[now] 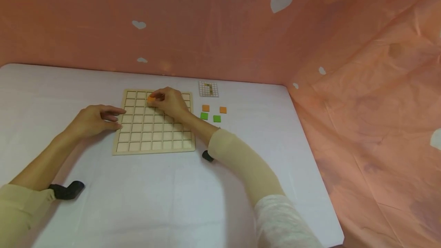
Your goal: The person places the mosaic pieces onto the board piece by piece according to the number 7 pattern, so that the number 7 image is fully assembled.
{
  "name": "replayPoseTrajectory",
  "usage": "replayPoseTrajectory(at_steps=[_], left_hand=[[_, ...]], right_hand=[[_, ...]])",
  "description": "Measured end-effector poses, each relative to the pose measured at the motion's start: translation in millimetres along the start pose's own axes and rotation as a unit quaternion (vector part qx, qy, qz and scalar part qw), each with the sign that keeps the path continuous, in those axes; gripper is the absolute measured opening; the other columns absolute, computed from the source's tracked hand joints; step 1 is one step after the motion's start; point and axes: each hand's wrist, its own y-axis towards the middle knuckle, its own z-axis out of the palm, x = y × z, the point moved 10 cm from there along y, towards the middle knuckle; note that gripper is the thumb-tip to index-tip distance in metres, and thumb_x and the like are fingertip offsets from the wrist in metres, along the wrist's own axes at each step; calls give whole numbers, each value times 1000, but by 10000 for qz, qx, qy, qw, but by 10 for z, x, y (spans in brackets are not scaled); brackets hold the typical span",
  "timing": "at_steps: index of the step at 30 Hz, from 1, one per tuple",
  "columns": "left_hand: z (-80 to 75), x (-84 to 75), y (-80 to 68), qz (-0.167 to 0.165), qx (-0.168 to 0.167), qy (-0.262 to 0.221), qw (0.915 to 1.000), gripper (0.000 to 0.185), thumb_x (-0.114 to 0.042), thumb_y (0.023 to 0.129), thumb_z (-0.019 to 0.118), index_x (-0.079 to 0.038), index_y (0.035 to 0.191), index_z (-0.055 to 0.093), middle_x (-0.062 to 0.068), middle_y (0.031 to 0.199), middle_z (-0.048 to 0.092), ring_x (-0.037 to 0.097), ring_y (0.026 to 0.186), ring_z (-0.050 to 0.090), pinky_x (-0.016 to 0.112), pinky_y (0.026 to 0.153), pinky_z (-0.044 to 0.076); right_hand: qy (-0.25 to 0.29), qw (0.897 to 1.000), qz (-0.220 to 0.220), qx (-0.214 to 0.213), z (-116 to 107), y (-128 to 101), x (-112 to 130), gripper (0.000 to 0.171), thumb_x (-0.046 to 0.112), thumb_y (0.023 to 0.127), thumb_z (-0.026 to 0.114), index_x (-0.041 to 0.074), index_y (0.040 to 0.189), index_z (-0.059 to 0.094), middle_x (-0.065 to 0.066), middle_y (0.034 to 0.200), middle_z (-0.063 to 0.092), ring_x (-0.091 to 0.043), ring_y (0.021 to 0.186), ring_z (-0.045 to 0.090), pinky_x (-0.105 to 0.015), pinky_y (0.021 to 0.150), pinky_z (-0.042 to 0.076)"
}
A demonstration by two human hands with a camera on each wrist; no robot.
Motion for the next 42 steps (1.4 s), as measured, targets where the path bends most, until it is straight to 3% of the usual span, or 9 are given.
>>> replayPoseTrajectory(at_steps=[9,25,34,42], left_hand=[[-17,7,5,-5,-63,-2,10000,58,-31,88,77,-4,136,59,23,113,68,45,116,54,59,96,37],[5,22,20,-4,-90,-74,9999,58,-33,88,77,-5,136,59,23,115,68,43,117,54,57,95,38],[-28,-17,12,55,-155,1,9999,58,-32,87,77,-4,135,59,24,115,68,43,114,57,58,96,38],[-2,-20,-8,39,-1,-5,10000,59,-33,89,76,-3,137,57,27,118,65,45,116,53,61,95,37]], right_hand=[[-730,9973,-69,16,90,80,24,25,30,88,78,17,109,77,8,101,66,2,84,58,-9,73,45],[-934,9955,-133,-83,106,53,16,21,25,88,77,15,107,78,5,97,63,0,85,58,-10,72,45],[-572,9983,-49,101,88,48,7,25,23,87,79,14,111,77,5,102,64,1,86,59,-11,74,46],[144,9991,7,388,1,-8,-55,28,22,90,75,11,116,74,4,106,67,-2,89,61,-13,76,48]])
